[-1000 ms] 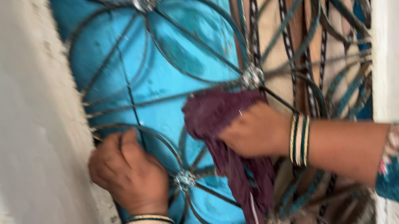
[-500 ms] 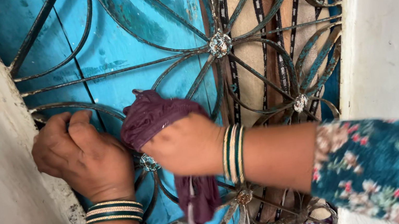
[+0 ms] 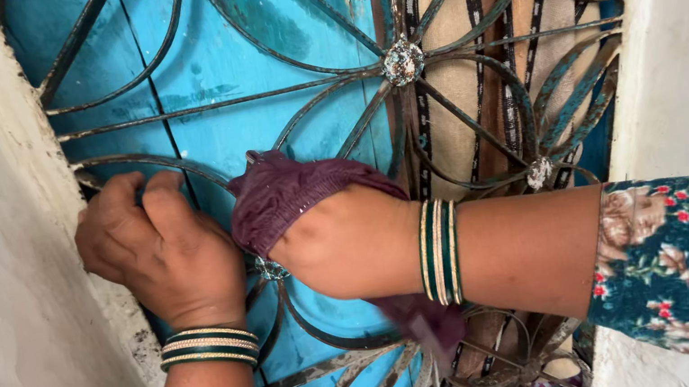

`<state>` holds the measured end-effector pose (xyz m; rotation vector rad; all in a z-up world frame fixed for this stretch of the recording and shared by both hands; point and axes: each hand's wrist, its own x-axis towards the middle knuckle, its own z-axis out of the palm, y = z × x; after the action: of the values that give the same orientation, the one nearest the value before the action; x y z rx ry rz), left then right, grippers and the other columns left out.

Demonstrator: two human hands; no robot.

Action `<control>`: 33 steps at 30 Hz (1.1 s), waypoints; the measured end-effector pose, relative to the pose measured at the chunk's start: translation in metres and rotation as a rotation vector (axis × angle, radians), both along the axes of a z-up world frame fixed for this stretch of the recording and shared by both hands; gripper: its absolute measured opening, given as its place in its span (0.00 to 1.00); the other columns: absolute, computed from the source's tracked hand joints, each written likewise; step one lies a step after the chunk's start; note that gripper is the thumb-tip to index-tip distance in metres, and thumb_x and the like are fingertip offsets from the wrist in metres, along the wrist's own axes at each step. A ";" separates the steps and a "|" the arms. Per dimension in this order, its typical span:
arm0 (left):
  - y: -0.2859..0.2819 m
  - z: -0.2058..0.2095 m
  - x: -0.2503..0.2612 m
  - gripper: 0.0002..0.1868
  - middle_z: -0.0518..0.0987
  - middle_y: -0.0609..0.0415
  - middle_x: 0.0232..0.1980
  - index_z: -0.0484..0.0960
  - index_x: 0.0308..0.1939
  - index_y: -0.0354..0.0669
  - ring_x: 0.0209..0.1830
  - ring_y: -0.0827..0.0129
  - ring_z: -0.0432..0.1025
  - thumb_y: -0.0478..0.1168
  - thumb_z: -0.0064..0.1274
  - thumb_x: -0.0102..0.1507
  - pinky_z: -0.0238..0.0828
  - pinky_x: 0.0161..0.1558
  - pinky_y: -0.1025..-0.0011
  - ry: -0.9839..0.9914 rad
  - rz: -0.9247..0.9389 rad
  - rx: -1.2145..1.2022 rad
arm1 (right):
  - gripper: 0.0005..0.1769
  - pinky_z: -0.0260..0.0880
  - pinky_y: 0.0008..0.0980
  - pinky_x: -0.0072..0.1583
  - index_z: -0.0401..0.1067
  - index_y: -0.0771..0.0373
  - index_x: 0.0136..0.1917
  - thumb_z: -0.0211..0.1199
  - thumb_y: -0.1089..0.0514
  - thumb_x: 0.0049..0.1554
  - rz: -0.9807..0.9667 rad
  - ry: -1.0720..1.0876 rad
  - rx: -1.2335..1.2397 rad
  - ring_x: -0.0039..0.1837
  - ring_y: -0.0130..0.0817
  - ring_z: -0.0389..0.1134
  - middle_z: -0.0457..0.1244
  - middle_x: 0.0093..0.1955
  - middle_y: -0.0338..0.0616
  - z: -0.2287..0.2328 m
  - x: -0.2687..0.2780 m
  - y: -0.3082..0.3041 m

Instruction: The person cleans a metal window grille with a purple cloth, wiping the bars and decorative elements. They dip the cloth into a white bucket of water to wet it and continue cleaning different sections of the grille.

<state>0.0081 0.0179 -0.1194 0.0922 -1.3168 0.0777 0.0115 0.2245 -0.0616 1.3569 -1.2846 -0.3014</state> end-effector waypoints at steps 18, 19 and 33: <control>-0.008 -0.008 0.002 0.10 0.66 0.49 0.62 0.72 0.51 0.43 0.67 0.52 0.61 0.28 0.45 0.68 0.56 0.69 0.51 -0.012 0.024 -0.051 | 0.15 0.75 0.41 0.47 0.74 0.64 0.56 0.56 0.59 0.57 -0.101 -0.246 -0.179 0.43 0.46 0.73 0.70 0.45 0.54 0.002 -0.054 0.056; -0.011 -0.010 0.001 0.12 0.66 0.49 0.62 0.72 0.52 0.43 0.67 0.52 0.61 0.28 0.44 0.66 0.56 0.69 0.52 -0.021 0.023 -0.050 | 0.18 0.74 0.43 0.54 0.73 0.65 0.59 0.55 0.60 0.56 0.026 -0.275 -0.210 0.50 0.48 0.73 0.69 0.51 0.56 -0.007 -0.049 0.047; -0.029 -0.020 0.010 0.06 0.72 0.53 0.57 0.72 0.38 0.41 0.73 0.54 0.57 0.39 0.50 0.66 0.52 0.73 0.50 -0.180 0.156 -0.262 | 0.15 0.74 0.42 0.38 0.76 0.59 0.56 0.53 0.49 0.70 -0.334 -0.315 0.273 0.43 0.40 0.73 0.70 0.46 0.46 -0.005 -0.072 0.049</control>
<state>0.0185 -0.0110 -0.1392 -0.0369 -1.4658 0.3977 -0.0603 0.2733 -0.0661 1.4544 -1.7910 -0.5238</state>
